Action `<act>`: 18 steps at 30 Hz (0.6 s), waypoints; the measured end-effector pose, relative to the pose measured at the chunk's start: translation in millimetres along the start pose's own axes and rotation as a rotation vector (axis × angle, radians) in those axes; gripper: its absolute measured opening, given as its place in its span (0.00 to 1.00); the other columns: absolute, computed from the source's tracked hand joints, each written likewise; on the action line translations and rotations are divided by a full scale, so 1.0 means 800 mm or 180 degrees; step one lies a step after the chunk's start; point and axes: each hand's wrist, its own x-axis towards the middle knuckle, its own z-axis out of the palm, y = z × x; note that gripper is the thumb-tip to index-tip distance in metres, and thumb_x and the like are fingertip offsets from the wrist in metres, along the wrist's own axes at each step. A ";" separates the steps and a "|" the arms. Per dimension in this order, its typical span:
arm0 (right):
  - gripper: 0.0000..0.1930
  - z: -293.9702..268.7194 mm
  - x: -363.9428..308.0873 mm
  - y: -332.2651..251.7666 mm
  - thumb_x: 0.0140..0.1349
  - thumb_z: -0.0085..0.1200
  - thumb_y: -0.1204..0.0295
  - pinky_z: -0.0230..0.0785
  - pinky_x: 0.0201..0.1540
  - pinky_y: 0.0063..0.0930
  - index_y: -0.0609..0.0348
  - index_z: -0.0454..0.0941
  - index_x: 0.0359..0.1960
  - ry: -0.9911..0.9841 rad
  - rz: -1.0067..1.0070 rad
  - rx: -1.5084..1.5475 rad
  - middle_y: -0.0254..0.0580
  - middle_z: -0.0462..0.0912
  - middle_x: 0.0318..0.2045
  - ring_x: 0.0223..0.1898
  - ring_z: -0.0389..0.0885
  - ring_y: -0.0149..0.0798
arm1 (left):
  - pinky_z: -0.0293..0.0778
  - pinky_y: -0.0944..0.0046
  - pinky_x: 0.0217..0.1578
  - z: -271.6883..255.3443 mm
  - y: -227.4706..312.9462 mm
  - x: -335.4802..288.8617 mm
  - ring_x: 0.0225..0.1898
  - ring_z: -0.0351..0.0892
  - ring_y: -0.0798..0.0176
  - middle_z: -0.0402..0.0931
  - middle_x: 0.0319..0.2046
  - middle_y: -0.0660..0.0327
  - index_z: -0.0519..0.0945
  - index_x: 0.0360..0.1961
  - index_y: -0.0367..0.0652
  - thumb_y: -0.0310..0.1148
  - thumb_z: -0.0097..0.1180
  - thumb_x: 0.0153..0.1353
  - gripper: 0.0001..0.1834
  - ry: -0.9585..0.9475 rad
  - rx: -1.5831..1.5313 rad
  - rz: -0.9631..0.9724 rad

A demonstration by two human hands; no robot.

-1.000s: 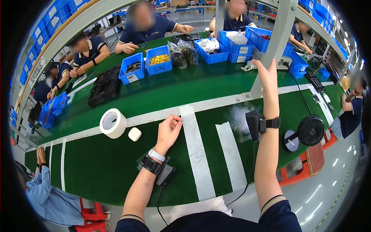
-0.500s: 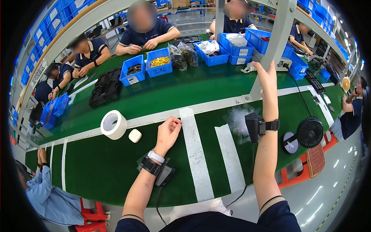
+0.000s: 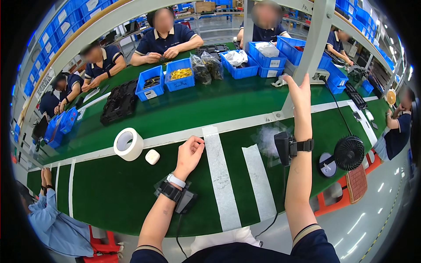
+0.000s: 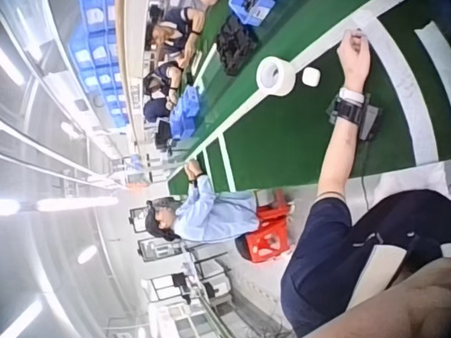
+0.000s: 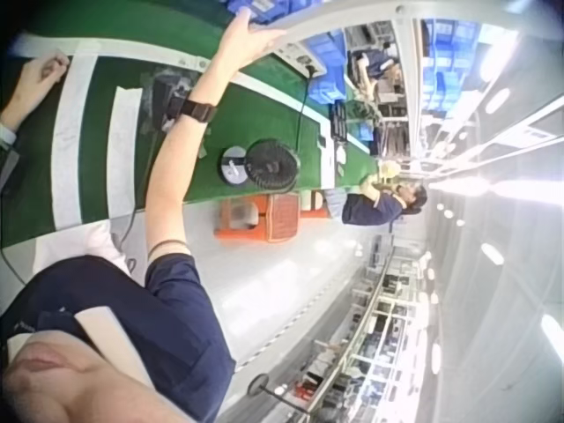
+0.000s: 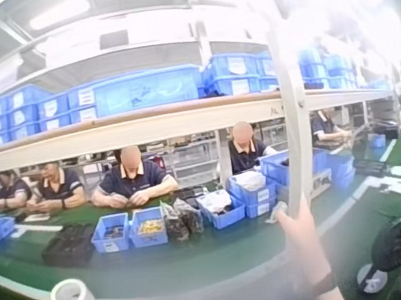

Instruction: Assembling small electronic components on a factory production line.

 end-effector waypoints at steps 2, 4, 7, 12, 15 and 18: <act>0.46 0.002 -0.002 -0.002 0.41 0.58 0.57 0.54 0.58 0.31 0.74 0.50 0.59 0.0052 0.0020 -0.0044 0.63 0.60 0.56 0.59 0.60 0.51 | 0.65 0.77 0.24 -0.004 0.000 0.001 0.22 0.68 0.77 0.69 0.18 0.68 0.72 0.31 0.36 0.24 0.51 0.54 0.04 -0.0046 0.0023 -0.0054; 0.29 0.002 -0.001 -0.008 0.47 0.56 0.65 0.62 0.46 0.27 0.65 0.64 0.51 0.0085 0.0036 0.0222 0.45 0.73 0.43 0.44 0.70 0.36 | 0.65 0.77 0.23 -0.005 -0.001 0.001 0.22 0.68 0.77 0.69 0.18 0.68 0.72 0.31 0.36 0.24 0.50 0.54 0.04 -0.0019 0.0060 0.0017; 0.27 0.000 -0.005 -0.012 0.47 0.56 0.66 0.62 0.45 0.26 0.65 0.65 0.49 0.0092 0.0006 0.0402 0.44 0.74 0.41 0.42 0.71 0.36 | 0.64 0.77 0.23 -0.003 -0.005 0.000 0.21 0.67 0.78 0.69 0.18 0.68 0.72 0.31 0.36 0.24 0.50 0.54 0.04 0.0010 0.0046 0.0092; 0.27 0.004 0.006 0.009 0.47 0.56 0.66 0.62 0.44 0.25 0.64 0.66 0.49 0.0249 -0.0040 0.0199 0.44 0.74 0.40 0.41 0.71 0.35 | 0.63 0.77 0.21 0.003 -0.004 0.002 0.19 0.65 0.78 0.68 0.17 0.69 0.73 0.30 0.36 0.24 0.51 0.54 0.03 0.0068 0.0003 0.0088; 0.27 0.000 0.005 0.001 0.48 0.57 0.65 0.62 0.43 0.25 0.65 0.66 0.49 0.0102 0.0012 0.0289 0.44 0.74 0.40 0.41 0.71 0.34 | 0.61 0.76 0.19 0.000 -0.011 0.003 0.16 0.62 0.79 0.66 0.15 0.70 0.73 0.30 0.37 0.24 0.51 0.53 0.03 0.0135 -0.0031 0.0171; 0.27 0.003 0.000 -0.006 0.48 0.57 0.65 0.62 0.43 0.25 0.65 0.65 0.49 -0.0025 -0.0037 0.0320 0.44 0.74 0.41 0.42 0.71 0.35 | 0.62 0.77 0.20 -0.005 -0.007 -0.001 0.18 0.64 0.79 0.68 0.17 0.69 0.73 0.31 0.37 0.24 0.51 0.54 0.04 0.0093 -0.0008 0.0175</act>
